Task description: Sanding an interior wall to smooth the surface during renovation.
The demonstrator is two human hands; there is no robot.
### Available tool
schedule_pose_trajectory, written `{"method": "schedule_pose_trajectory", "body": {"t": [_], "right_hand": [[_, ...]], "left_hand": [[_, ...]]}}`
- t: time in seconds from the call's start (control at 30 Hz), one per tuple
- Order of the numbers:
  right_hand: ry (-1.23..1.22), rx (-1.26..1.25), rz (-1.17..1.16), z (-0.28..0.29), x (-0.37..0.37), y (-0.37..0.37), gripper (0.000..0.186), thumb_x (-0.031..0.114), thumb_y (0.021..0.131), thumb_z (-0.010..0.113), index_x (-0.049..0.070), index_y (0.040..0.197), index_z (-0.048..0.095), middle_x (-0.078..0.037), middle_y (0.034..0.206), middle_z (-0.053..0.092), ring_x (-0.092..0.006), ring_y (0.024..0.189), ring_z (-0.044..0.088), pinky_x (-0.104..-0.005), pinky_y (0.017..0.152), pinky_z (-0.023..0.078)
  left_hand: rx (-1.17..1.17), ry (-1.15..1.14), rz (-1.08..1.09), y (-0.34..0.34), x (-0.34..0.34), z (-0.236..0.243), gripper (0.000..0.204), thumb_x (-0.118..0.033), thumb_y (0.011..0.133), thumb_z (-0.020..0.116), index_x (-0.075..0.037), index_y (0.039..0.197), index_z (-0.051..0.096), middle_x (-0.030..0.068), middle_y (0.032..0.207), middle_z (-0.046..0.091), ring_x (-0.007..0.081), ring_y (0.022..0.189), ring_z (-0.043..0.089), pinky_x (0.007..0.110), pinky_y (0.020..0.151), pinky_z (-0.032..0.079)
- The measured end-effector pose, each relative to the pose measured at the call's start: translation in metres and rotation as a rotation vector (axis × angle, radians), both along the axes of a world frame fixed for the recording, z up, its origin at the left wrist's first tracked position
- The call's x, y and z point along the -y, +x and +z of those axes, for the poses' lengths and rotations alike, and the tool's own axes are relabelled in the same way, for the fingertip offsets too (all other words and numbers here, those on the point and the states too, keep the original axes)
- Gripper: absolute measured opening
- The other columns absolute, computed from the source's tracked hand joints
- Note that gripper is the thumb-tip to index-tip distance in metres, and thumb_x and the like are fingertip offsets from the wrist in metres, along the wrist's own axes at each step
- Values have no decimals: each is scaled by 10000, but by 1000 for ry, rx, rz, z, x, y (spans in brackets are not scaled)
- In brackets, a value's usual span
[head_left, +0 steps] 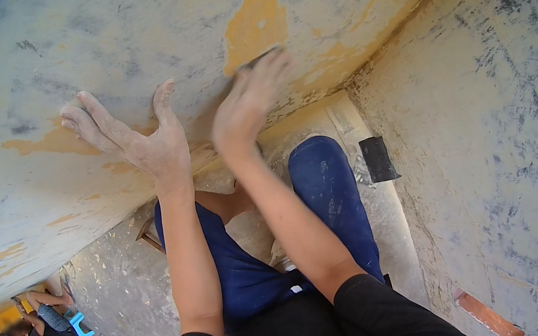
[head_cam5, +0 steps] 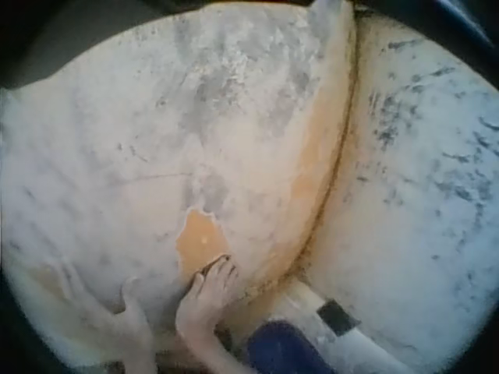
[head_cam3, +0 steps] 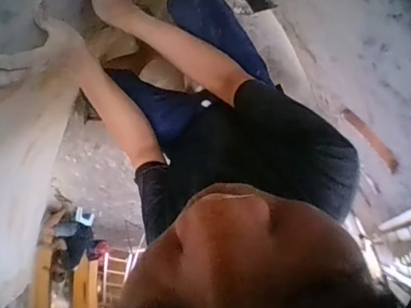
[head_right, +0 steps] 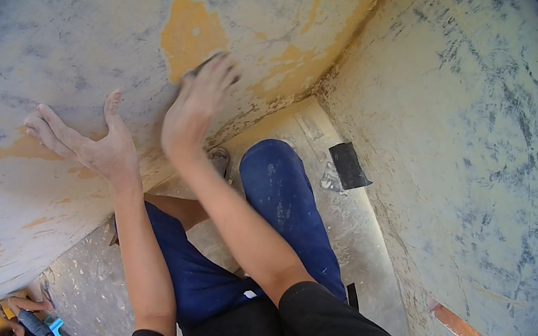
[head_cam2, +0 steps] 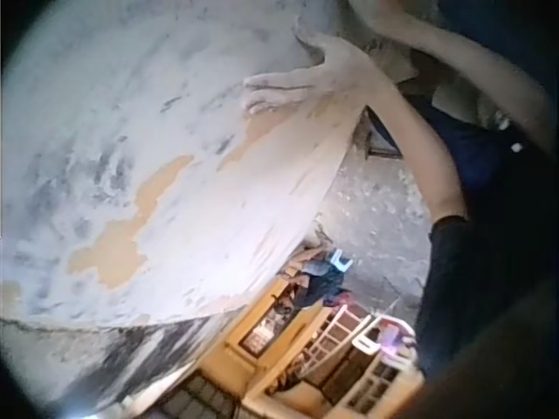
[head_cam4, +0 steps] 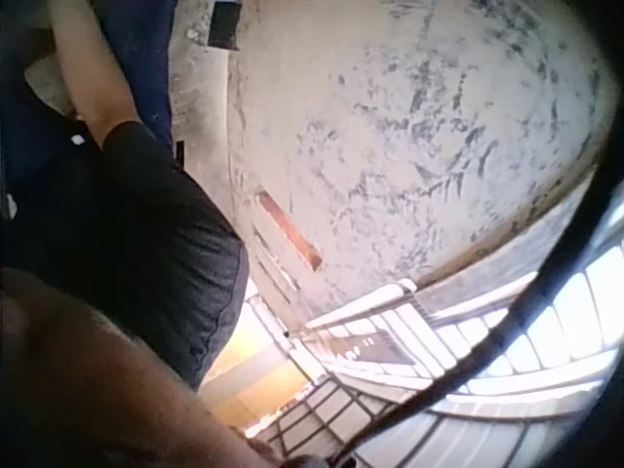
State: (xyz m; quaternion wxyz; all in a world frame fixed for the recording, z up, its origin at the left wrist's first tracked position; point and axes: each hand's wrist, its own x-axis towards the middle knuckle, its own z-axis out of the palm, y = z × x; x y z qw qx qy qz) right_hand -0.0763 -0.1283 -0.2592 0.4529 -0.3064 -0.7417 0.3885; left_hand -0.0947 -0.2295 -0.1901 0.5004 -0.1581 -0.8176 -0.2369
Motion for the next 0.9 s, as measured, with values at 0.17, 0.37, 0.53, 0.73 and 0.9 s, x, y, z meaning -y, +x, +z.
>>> {"method": "schedule_pose_trajectory", "body": {"t": [0.17, 0.37, 0.53, 0.73, 0.9], "right_hand": [[5, -64, -12, 3, -4, -2, 590, 77, 1048, 497, -170, 1544, 295, -373, 1660, 178, -510, 1565, 136, -583, 1258, 141], [54, 12, 11, 15, -3, 3, 591, 88, 1045, 510, -163, 1542, 311, -350, 1669, 192, -516, 1562, 155, -588, 1245, 174], [82, -52, 82, -2, 14, 5, 574, 90, 1059, 479, -158, 1548, 308, -348, 1668, 198, -524, 1564, 122, -581, 1250, 169], [48, 10, -87, 27, -30, -4, 590, 83, 1041, 502, -168, 1540, 312, -370, 1659, 188, -529, 1557, 148, -566, 1257, 174], [141, -42, 123, -13, 22, 9, 598, 67, 1016, 535, -168, 1527, 333, -419, 1632, 182, -541, 1545, 171, -563, 1259, 169]], "left_hand": [[-32, 4, -20, -3, -4, -3, 1113, -406, 775, 923, 35, 1599, 317, 236, 1664, 243, 434, 1580, 140, 626, 1257, 166], [-7, 1, -3, 0, 0, 0, 1106, -404, 783, 918, 38, 1599, 316, 238, 1668, 231, 441, 1581, 127, 627, 1255, 163], [-52, 16, -48, -3, -12, -2, 1124, -323, 747, 952, 14, 1604, 308, 223, 1640, 285, 436, 1575, 144, 625, 1260, 165], [-20, 10, -24, 0, -1, -1, 1115, -327, 755, 947, 14, 1605, 311, 232, 1642, 276, 433, 1578, 138, 624, 1261, 164], [-13, 20, -57, -3, -13, -4, 1088, -372, 799, 914, 35, 1605, 308, 231, 1683, 196, 442, 1584, 108, 631, 1250, 158]]}}
